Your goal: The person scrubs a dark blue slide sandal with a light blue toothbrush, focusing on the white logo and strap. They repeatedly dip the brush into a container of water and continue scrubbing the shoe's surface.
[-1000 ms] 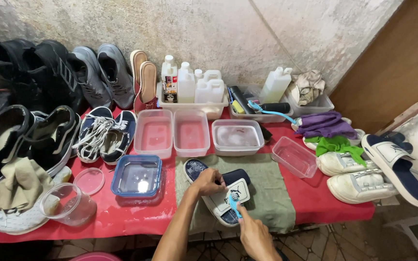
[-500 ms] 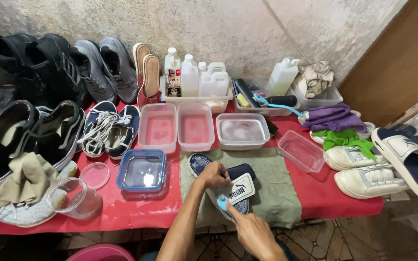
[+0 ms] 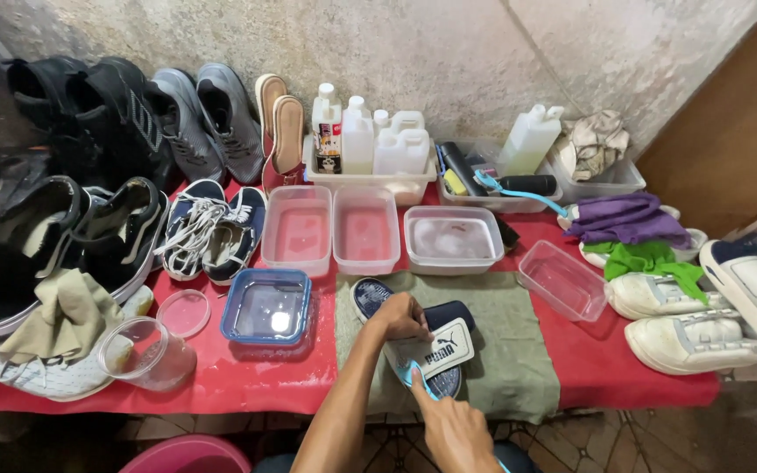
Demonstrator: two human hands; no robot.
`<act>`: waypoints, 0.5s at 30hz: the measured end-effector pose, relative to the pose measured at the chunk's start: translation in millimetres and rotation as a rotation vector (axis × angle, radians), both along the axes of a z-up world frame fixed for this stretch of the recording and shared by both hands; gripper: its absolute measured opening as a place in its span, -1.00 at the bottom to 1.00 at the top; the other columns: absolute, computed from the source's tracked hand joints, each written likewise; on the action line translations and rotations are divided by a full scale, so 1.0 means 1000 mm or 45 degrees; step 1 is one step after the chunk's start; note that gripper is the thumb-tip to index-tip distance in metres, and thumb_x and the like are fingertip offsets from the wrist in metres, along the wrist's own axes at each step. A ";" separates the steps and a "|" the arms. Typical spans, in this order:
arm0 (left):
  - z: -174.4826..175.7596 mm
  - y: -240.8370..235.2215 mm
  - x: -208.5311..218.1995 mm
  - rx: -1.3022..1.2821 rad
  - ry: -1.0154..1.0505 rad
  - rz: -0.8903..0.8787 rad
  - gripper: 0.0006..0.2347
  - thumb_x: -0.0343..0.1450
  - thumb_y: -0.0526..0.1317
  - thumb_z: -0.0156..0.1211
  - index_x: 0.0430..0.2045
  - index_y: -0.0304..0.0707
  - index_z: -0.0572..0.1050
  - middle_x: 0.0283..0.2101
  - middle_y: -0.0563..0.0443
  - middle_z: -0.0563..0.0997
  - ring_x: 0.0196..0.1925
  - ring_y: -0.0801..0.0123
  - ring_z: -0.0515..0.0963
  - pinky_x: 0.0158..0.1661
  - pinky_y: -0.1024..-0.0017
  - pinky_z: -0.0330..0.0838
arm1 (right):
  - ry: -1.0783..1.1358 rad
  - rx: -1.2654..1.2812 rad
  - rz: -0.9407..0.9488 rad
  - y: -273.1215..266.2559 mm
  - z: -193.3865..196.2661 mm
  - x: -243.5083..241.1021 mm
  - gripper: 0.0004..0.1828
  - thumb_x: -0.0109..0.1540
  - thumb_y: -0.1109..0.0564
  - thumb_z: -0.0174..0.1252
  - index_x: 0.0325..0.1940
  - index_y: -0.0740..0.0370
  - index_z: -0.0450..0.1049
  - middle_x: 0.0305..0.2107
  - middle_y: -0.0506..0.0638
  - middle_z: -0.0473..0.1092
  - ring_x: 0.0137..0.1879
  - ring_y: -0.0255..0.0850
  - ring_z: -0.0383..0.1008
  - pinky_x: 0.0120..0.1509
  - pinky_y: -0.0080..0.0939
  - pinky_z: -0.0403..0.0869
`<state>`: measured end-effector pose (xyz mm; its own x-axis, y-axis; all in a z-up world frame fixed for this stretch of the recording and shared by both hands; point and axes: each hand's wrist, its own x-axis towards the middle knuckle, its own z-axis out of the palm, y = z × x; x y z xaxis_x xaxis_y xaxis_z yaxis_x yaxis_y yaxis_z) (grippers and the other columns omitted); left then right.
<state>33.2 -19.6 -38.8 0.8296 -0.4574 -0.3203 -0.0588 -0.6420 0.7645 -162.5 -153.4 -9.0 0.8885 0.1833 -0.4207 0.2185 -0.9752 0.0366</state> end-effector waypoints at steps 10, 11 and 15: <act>-0.003 -0.006 0.014 0.071 -0.014 -0.008 -0.83 0.07 -0.09 0.58 -0.69 -0.04 0.66 -0.60 0.19 0.63 -0.50 0.55 0.52 -0.38 0.45 0.36 | 0.075 0.219 -0.066 -0.001 0.047 0.021 -0.17 0.27 0.26 -0.26 0.60 -0.32 -0.11 -0.25 0.28 0.45 -0.10 0.39 0.48 -0.03 0.41 0.40; 0.002 -0.009 0.013 0.164 -0.014 -0.066 -0.79 0.08 -0.06 0.56 -0.58 -0.07 0.70 -0.51 0.12 0.67 -0.44 0.47 0.58 -0.35 0.41 0.41 | 0.185 0.212 -0.188 -0.003 0.055 0.022 -0.18 0.29 0.21 -0.32 0.60 -0.43 -0.14 -0.14 0.25 0.42 0.03 0.34 0.44 0.10 0.35 0.37; 0.033 -0.013 0.007 0.329 0.060 -0.102 -0.77 0.09 -0.08 0.55 -0.50 -0.14 0.74 -0.47 0.06 0.69 -0.42 0.44 0.58 -0.43 0.41 0.47 | 0.112 0.278 -0.267 0.012 0.043 0.050 -0.33 0.23 0.26 -0.24 0.43 -0.14 0.05 -0.10 0.26 0.46 0.06 0.40 0.45 0.07 0.36 0.40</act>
<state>39.9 -32.2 -5.8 0.7754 -0.4189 -0.4725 -0.0855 -0.8110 0.5788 -112.6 -141.5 34.3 0.8782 0.0945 -0.4688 0.0048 -0.9820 -0.1888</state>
